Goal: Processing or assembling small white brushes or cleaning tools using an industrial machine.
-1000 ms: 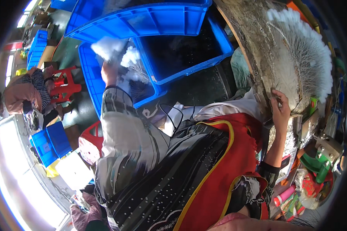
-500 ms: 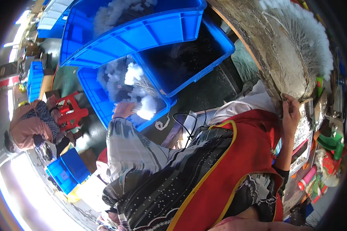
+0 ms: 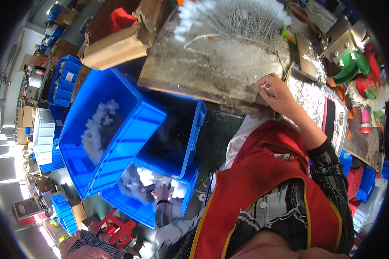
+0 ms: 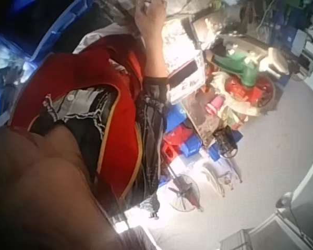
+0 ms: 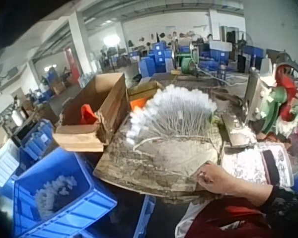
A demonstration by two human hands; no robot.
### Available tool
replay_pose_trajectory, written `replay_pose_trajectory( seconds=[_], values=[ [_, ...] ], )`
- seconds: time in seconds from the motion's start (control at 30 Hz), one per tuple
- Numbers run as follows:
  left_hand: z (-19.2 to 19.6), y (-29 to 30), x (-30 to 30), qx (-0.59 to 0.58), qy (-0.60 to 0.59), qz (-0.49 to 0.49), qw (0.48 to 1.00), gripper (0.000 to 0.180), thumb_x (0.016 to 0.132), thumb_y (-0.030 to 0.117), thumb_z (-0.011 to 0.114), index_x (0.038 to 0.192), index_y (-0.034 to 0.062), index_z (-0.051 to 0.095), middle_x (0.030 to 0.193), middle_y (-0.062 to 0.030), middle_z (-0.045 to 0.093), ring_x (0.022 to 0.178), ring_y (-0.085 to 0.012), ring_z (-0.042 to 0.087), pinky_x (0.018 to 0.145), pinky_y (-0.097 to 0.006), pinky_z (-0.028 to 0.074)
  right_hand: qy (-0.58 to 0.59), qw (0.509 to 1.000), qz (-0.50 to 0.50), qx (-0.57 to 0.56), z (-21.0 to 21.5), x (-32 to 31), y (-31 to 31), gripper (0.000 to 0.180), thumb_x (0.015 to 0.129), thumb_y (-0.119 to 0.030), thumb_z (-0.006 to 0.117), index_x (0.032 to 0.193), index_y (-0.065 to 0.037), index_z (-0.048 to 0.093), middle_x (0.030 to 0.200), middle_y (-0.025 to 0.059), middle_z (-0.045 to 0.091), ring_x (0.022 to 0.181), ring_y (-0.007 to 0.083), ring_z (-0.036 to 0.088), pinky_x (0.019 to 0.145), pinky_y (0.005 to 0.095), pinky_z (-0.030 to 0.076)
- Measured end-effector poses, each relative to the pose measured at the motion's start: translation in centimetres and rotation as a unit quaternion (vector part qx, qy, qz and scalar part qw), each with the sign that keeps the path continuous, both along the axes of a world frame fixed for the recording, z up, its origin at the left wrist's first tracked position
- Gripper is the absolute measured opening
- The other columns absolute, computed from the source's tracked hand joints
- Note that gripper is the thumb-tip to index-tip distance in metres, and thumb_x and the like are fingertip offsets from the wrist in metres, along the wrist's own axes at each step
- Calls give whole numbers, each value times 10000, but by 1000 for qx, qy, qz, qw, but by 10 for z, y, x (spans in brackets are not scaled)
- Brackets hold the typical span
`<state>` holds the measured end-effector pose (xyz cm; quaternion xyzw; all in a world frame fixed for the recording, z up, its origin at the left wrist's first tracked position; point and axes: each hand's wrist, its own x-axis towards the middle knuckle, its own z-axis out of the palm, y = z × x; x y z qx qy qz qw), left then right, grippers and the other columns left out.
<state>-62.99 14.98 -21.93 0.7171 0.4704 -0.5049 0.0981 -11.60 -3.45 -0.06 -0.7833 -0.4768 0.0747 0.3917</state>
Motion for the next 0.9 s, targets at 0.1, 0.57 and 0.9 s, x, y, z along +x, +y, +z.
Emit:
replay_pose_trajectory(
  seconds=[0.1, 0.57, 0.9],
  values=[
    [46, 34, 39, -73, -28, -63, 995, 389, 627, 286, 701, 974, 131, 617, 1022, -66, 609, 972, -239, 573, 799, -373, 448, 53, 998, -15, -28, 8, 22, 24, 123, 732, -49, 556, 855, -39, 553, 822, 113, 513, 748, 233, 524, 616, 301, 430],
    [197, 102, 454, 321, -500, -102, 798, 550, 819, 497, 422, 1143, 61, 503, 1285, -149, 363, 1232, -306, 241, 964, -489, 210, -186, 979, -35, 74, 5, 164, 171, 120, 699, -57, 531, 666, 54, 560, 986, 183, 531, 935, 336, 484, 790, 387, 436],
    [202, 94, 629, 30, -702, 374, 606, 486, 799, 353, 553, 1108, -14, 473, 1182, -195, 431, 1145, -311, 343, 916, -458, 308, -262, 964, -30, 28, -2, 173, 184, 77, 560, -11, 585, 625, 31, 586, 950, 140, 548, 846, 295, 484, 696, 360, 451]
  ],
)
